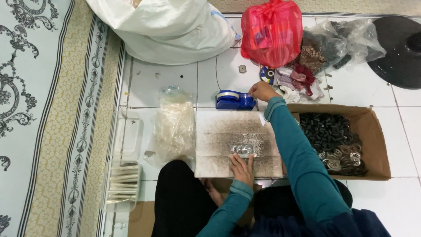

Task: The person is sitting on the floor, picking up small metal components from a cardboard box and placing them into small plastic bags.

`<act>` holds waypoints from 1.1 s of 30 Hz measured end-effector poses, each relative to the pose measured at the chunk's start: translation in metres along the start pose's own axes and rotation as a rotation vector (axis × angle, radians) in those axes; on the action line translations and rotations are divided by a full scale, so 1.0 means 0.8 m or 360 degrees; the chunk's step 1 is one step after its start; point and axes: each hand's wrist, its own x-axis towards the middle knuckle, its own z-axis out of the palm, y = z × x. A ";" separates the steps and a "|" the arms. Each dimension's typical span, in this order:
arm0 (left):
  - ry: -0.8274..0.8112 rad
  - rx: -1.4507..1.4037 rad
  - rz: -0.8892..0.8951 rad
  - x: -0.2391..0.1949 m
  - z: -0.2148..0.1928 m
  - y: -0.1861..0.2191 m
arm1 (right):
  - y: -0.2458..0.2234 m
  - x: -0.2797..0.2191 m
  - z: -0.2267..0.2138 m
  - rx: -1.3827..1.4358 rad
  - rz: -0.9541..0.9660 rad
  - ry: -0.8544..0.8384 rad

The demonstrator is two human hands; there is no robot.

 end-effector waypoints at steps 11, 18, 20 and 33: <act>0.0052 0.0030 -0.0011 0.001 -0.001 -0.002 | 0.006 -0.007 0.006 0.0213 0.0160 0.0079; 0.0033 0.0057 0.0000 -0.001 0.006 0.002 | 0.010 -0.012 0.013 0.0189 0.0167 0.0310; 0.0026 0.0062 -0.0006 -0.004 0.004 0.002 | -0.013 -0.045 -0.010 0.0188 0.0183 0.0243; 0.0046 0.0078 0.0007 0.000 0.001 0.000 | 0.048 -0.003 0.045 0.0150 0.0333 0.0314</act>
